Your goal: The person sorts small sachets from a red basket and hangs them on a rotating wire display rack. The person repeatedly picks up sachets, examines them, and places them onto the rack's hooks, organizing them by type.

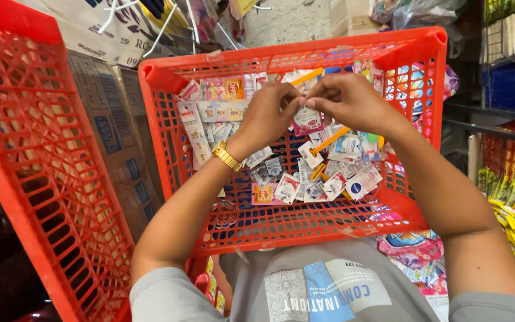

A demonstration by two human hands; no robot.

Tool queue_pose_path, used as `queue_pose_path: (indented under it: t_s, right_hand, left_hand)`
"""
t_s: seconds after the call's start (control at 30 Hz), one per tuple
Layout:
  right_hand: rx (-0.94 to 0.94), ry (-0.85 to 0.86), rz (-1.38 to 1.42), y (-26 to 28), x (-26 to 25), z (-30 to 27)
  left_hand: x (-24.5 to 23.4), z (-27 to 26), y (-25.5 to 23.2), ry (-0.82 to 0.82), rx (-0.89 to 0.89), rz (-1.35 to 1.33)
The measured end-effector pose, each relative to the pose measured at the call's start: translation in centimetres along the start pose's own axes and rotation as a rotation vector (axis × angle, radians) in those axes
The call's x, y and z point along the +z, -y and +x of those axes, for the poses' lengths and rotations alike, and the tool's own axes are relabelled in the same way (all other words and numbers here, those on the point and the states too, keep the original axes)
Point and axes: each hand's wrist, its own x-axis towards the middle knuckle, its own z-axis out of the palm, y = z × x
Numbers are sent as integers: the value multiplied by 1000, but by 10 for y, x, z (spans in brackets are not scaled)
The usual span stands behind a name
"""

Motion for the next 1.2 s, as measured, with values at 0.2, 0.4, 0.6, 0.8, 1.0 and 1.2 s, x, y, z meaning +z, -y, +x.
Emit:
queue_pose_path:
  t_s: [0.2,0.4,0.6,0.8,1.0,1.2]
  right_hand:
    - [63,16,-71,3,1,-1]
    - [143,16,-65,5,1,0]
    - [77,48,-185,4,3,-1]
    - [44,54,-304,8,12,-1]
    - [47,19,-512,3,10,0]
    - [62,59,-533,6,11,-6]
  left_hand:
    - [-3,-2,-1,29,46,68]
    - [0,-1,0,77,-82,-57]
    - [-2,-3,-13,119,-133,42]
    - [6,-13,-13,-3,-67,282]
    - [3,-9,-9,43,-110,250]
    - [-1,-12,-3,212,-28,149]
